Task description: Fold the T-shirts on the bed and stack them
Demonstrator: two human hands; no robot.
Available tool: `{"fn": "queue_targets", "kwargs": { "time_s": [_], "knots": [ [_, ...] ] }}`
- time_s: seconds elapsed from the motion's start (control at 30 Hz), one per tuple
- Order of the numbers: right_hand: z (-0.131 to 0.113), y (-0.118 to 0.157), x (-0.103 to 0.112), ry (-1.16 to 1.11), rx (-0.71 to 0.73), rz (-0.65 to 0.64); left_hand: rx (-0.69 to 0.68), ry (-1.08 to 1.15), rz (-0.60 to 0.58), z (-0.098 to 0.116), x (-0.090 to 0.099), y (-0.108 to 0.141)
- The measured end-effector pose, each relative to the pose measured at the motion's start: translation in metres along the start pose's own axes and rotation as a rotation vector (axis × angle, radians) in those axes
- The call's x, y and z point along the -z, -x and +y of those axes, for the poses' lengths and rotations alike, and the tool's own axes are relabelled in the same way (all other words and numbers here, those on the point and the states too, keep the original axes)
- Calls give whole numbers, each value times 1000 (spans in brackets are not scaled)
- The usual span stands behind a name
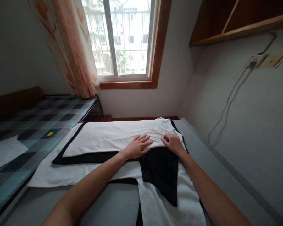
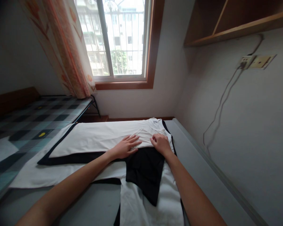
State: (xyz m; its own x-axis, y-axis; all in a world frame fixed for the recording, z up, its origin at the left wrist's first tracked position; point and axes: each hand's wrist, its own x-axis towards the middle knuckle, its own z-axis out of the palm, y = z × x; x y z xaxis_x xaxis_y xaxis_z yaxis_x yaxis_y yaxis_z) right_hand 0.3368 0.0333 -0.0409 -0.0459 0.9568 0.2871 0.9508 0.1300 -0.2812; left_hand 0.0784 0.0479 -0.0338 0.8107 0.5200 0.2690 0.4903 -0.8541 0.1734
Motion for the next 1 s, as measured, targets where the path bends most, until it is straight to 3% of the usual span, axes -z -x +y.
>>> {"fn": "queue_targets", "kwargs": {
  "time_s": [0.17, 0.27, 0.73, 0.87, 1.0],
  "knots": [
    [0, 0, 1, -19, -9, 18, -47, -19, 168, 3, 2, 0],
    [0, 0, 0, -30, -12, 21, -65, -60, 211, 3, 1, -1],
    [0, 0, 1, -58, -2, 7, -31, 68, 119, 3, 3, -1],
    [3, -2, 2, -126, -10, 78, 34, 317, 118, -1, 7, -4],
    [14, -2, 9, -91, -166, 238, 219, 461, 157, -28, 17, 1]
  ]
}}
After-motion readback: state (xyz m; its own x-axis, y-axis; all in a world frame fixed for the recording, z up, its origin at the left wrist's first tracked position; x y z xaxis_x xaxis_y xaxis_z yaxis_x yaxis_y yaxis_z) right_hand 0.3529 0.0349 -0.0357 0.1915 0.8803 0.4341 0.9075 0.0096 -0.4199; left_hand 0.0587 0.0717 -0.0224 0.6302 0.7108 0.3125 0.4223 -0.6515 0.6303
